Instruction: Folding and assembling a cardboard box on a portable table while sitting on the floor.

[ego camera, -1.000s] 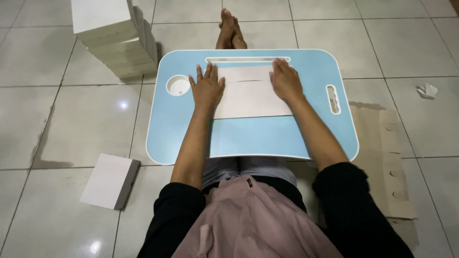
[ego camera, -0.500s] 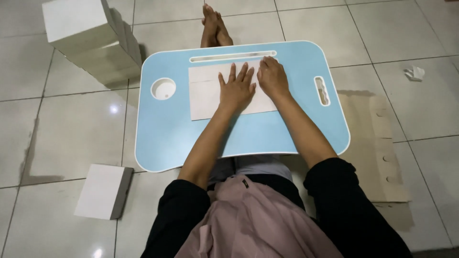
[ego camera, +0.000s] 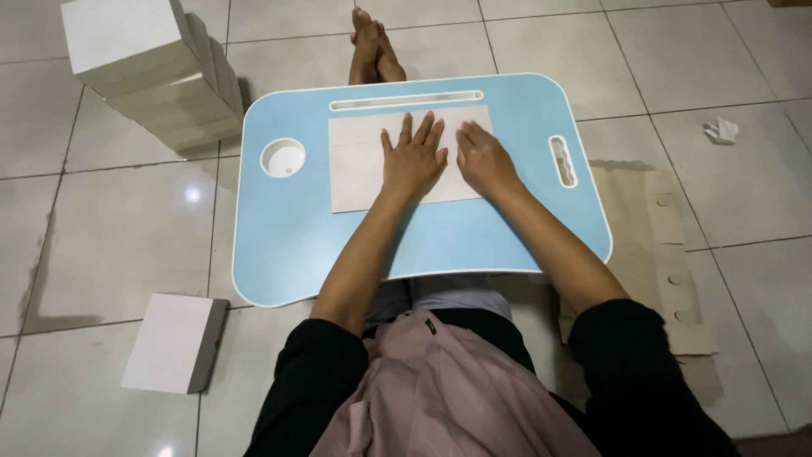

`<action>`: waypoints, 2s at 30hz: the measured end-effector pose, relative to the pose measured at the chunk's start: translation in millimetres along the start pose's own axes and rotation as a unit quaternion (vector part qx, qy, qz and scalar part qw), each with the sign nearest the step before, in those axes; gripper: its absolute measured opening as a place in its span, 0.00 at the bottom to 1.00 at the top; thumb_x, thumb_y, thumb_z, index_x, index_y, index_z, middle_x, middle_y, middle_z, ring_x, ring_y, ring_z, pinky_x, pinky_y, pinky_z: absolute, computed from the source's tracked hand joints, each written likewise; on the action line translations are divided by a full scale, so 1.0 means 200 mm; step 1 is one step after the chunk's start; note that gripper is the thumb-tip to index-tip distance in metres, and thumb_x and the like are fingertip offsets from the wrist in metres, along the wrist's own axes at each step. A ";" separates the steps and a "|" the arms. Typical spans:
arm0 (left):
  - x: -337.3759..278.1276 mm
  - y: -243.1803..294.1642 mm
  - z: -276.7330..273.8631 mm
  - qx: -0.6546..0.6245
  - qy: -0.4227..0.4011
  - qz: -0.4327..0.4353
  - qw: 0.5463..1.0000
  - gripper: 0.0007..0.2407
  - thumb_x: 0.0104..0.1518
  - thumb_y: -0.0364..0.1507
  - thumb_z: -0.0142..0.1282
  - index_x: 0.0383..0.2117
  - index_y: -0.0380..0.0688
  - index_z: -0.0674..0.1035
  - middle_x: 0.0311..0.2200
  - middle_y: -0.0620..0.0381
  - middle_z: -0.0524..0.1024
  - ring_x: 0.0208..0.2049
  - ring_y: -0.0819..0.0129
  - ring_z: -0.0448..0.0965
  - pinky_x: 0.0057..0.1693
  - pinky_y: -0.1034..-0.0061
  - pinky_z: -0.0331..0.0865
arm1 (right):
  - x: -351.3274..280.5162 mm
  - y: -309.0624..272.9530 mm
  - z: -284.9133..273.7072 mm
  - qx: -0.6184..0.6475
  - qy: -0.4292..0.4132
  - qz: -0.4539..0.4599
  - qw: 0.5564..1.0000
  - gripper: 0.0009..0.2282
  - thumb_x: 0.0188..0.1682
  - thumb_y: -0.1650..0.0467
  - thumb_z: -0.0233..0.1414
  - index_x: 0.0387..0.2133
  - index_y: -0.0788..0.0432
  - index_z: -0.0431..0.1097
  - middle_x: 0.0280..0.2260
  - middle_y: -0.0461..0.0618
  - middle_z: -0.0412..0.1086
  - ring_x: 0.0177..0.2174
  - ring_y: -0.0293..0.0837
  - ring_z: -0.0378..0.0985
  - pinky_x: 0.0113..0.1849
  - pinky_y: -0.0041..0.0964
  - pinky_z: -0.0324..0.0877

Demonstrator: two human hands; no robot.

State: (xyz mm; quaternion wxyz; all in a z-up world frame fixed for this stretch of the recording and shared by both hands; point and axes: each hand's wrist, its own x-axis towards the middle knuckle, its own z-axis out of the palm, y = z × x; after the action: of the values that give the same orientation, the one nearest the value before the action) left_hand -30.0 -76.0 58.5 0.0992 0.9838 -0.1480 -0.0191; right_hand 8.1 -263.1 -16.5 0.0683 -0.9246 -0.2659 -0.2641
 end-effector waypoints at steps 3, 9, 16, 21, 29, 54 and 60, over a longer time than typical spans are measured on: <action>0.00 0.00 -0.01 -0.006 0.000 0.006 1.000 0.24 0.69 0.43 0.30 0.72 0.58 0.57 0.74 0.60 0.49 0.74 0.52 0.42 0.70 0.34 0.35 | -0.07 -0.10 -0.21 0.009 -0.013 -0.015 1.000 0.14 0.57 0.72 0.49 0.51 0.68 0.74 0.51 0.67 0.73 0.55 0.57 0.73 0.56 0.43 0.69; -0.02 0.00 -0.02 -0.008 0.006 0.008 1.000 0.24 0.68 0.43 0.30 0.71 0.57 0.58 0.73 0.60 0.50 0.74 0.52 0.43 0.70 0.34 0.36 | -0.30 -0.19 -0.33 0.005 -0.002 -0.039 0.999 0.14 0.55 0.71 0.50 0.50 0.68 0.75 0.51 0.65 0.73 0.55 0.57 0.74 0.55 0.42 0.71; -0.02 -0.01 0.01 -0.013 0.017 0.020 1.000 0.24 0.68 0.42 0.30 0.71 0.57 0.59 0.73 0.59 0.51 0.74 0.50 0.44 0.69 0.33 0.37 | -0.52 -0.32 -0.47 0.035 -0.050 -0.026 0.998 0.19 0.58 0.64 0.48 0.53 0.67 0.72 0.54 0.66 0.71 0.58 0.57 0.70 0.57 0.44 0.68; 0.00 -0.02 0.02 -0.008 0.023 0.020 1.000 0.24 0.69 0.42 0.30 0.71 0.57 0.59 0.73 0.60 0.51 0.74 0.51 0.44 0.69 0.33 0.38 | -0.42 -0.24 -0.36 0.034 -0.047 -0.031 0.998 0.19 0.59 0.63 0.48 0.52 0.67 0.73 0.52 0.65 0.72 0.56 0.57 0.72 0.56 0.44 0.69; 0.00 -0.01 0.01 -0.004 0.007 0.016 1.000 0.24 0.69 0.42 0.30 0.71 0.59 0.59 0.73 0.62 0.50 0.74 0.52 0.43 0.70 0.35 0.37 | -0.22 -0.19 -0.30 0.049 -0.065 0.007 0.997 0.20 0.60 0.63 0.48 0.53 0.69 0.72 0.53 0.67 0.71 0.57 0.57 0.71 0.56 0.44 0.68; -0.16 -0.52 -0.08 0.012 -0.010 -0.092 0.996 0.24 0.69 0.39 0.27 0.73 0.59 0.54 0.74 0.64 0.46 0.74 0.52 0.41 0.71 0.38 0.37 | 0.18 -0.12 -0.10 0.086 -0.147 0.148 0.974 0.23 0.64 0.65 0.36 0.65 0.72 0.57 0.66 0.69 0.53 0.67 0.60 0.52 0.66 0.51 0.48; -0.20 -0.60 -0.06 -0.015 0.014 -0.135 0.991 0.25 0.68 0.40 0.25 0.73 0.59 0.53 0.75 0.65 0.43 0.75 0.53 0.34 0.70 0.35 0.33 | 0.28 -0.28 -0.03 0.091 -0.134 0.222 0.962 0.24 0.60 0.69 0.41 0.64 0.77 0.54 0.66 0.76 0.51 0.66 0.69 0.48 0.62 0.66 0.47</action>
State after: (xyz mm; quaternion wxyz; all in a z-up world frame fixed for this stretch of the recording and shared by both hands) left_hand -32.5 49.9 45.9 0.1121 0.9934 -0.0123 -0.0209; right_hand 16.3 -192.5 17.8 0.1728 -0.9772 -0.0840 -0.0909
